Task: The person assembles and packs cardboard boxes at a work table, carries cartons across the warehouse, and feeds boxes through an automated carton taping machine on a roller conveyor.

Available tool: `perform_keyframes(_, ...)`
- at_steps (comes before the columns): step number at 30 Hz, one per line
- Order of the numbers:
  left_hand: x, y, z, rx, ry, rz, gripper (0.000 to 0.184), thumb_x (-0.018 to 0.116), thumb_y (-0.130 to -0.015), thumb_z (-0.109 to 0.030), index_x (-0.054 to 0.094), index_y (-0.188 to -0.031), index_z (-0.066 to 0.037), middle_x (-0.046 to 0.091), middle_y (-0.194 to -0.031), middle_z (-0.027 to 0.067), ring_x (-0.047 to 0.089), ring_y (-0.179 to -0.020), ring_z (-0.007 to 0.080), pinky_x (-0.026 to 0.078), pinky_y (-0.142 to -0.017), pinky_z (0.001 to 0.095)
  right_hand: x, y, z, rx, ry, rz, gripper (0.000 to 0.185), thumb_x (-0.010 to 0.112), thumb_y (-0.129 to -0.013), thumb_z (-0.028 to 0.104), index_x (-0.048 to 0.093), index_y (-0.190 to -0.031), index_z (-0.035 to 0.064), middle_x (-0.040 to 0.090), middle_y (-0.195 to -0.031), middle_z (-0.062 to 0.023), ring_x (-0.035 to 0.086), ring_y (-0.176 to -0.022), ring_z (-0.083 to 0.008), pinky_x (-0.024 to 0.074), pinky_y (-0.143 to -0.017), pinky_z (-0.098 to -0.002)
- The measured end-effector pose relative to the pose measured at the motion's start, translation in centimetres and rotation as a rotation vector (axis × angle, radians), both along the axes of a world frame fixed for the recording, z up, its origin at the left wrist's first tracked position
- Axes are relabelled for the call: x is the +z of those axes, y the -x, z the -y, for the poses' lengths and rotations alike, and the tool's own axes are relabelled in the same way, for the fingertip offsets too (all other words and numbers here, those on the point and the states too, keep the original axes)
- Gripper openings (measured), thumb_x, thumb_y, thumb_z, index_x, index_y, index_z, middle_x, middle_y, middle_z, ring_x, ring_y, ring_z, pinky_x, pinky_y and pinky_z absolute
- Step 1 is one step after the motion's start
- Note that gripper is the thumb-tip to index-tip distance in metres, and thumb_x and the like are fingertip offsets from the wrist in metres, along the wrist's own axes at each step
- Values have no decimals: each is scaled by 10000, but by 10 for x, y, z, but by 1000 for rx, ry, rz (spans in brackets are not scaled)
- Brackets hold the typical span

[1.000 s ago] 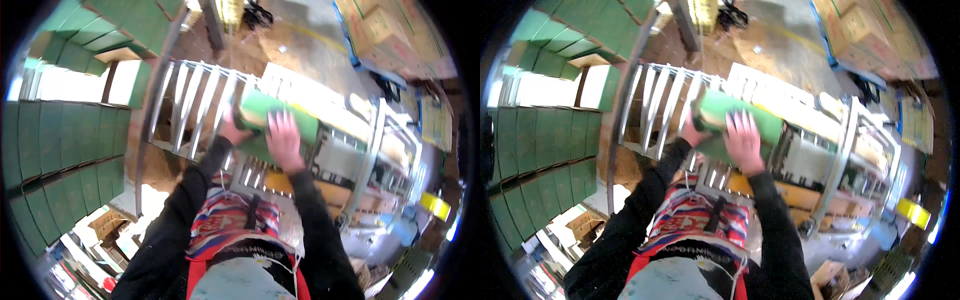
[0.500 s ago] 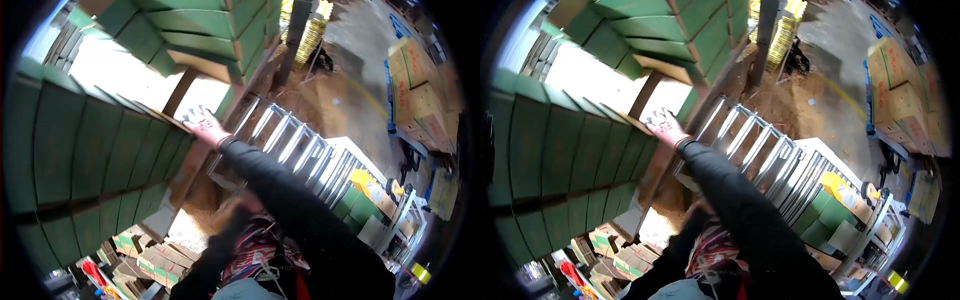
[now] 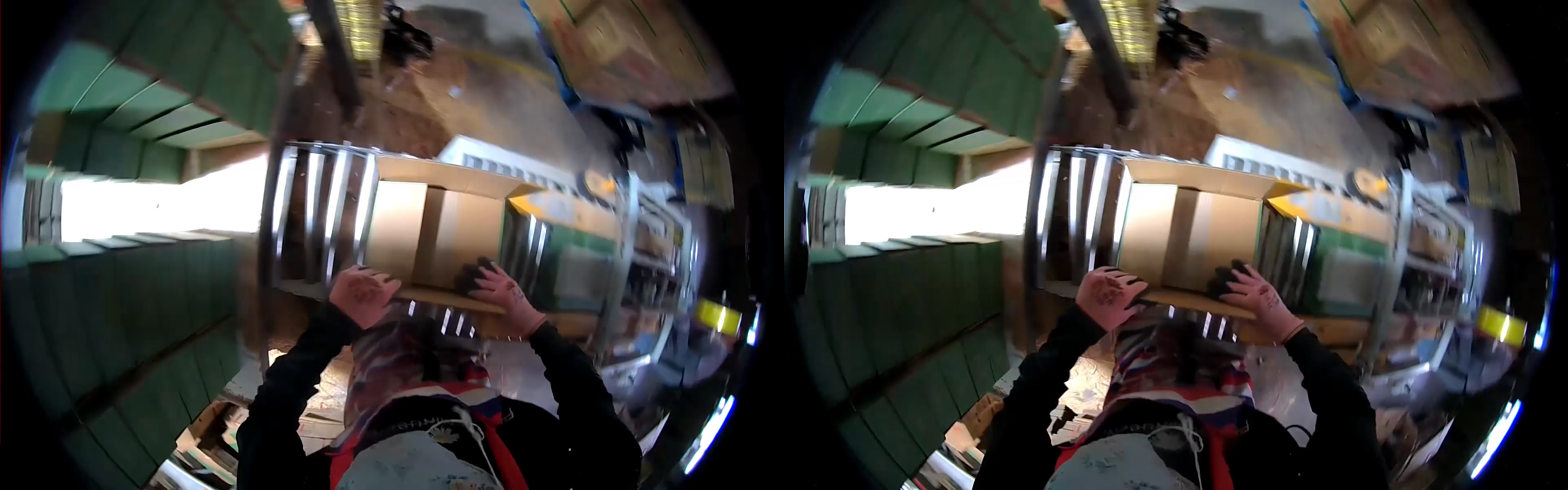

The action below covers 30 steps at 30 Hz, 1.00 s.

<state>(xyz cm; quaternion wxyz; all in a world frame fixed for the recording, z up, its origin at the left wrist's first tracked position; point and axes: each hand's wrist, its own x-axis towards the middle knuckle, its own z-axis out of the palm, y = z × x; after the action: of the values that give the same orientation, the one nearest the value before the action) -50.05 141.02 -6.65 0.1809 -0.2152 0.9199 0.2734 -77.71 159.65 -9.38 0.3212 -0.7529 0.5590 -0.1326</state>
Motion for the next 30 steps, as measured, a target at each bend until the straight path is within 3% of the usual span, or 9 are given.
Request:
perform_keyframes(4,-19,82,-42,-177,79,60,501,649,-714,-430,593,-1121,-143,602,-1086,57,556,-1026,263,388,-962,401,8,17,-78,-667,-50,364,600,752,-609,125,552,-1170,45,544,-1192,-176,429,-1227,-352,247,-1084,-504)
perform_keyframes(6,-16,109,-35,-205,265,-224,629,665,-695,-449,528,-1222,-135,465,-1261,160,385,-1210,360,219,-1049,562,55,30,-43,-598,197,223,614,746,-660,224,525,-1196,20,521,-1223,-192,399,-1253,-355,263,-1073,-487)
perform_keyframes(8,-42,123,-33,4,343,-55,887,729,-625,-472,370,-1349,-106,334,-1365,215,267,-1295,403,178,-1085,530,77,45,15,-479,450,-5,632,711,-693,327,514,-1210,21,513,-1238,-186,425,-1218,-354,272,-1065,-484)
perform_keyframes(12,-134,107,-30,720,-82,-386,1222,848,-503,-317,85,-1411,-21,260,-1387,254,261,-1292,406,251,-1078,450,17,40,112,-680,582,-452,507,591,-802,353,527,-1201,48,532,-1204,-168,450,-1183,-342,301,-1054,-453)
perform_keyframes(16,-144,130,-93,916,-520,-534,1122,812,-569,-319,158,-1406,42,306,-1401,237,323,-1299,340,296,-1067,387,-58,11,3,-533,350,-249,538,707,-658,195,556,-1158,64,549,-1143,-154,473,-1143,-368,330,-1021,-498)
perform_keyframes(20,-154,135,-81,864,-896,-881,1012,765,-688,-267,139,-1421,41,223,-1453,238,196,-1366,323,197,-1113,370,-39,36,-17,-576,281,-307,483,606,-683,127,530,-1143,2,518,-1194,-208,426,-1177,-410,270,-1055,-515)
perform_keyframes(22,1,76,27,795,-178,-649,756,629,-813,-127,197,-1421,-6,326,-1407,174,289,-1320,284,290,-1064,376,-33,33,1,-616,407,-381,469,568,-699,110,527,-1150,-14,509,-1216,-207,416,-1188,-408,255,-1060,-521)
perform_keyframes(27,195,-123,350,1071,1016,-1604,466,480,-939,-191,354,-1337,14,431,-1333,143,402,-1226,225,325,-1023,333,-23,-62,291,-727,359,541,436,536,-866,139,472,-1275,4,510,-1269,-156,463,-1182,-283,326,-1028,-347)
perform_keyframes(30,267,-211,473,905,732,-2011,412,450,-966,-228,407,-1308,-2,483,-1292,115,462,-1162,201,350,-996,310,-53,-115,488,-764,63,1141,439,515,-916,227,450,-1286,0,476,-1295,-158,458,-1178,-269,335,-1010,-335)
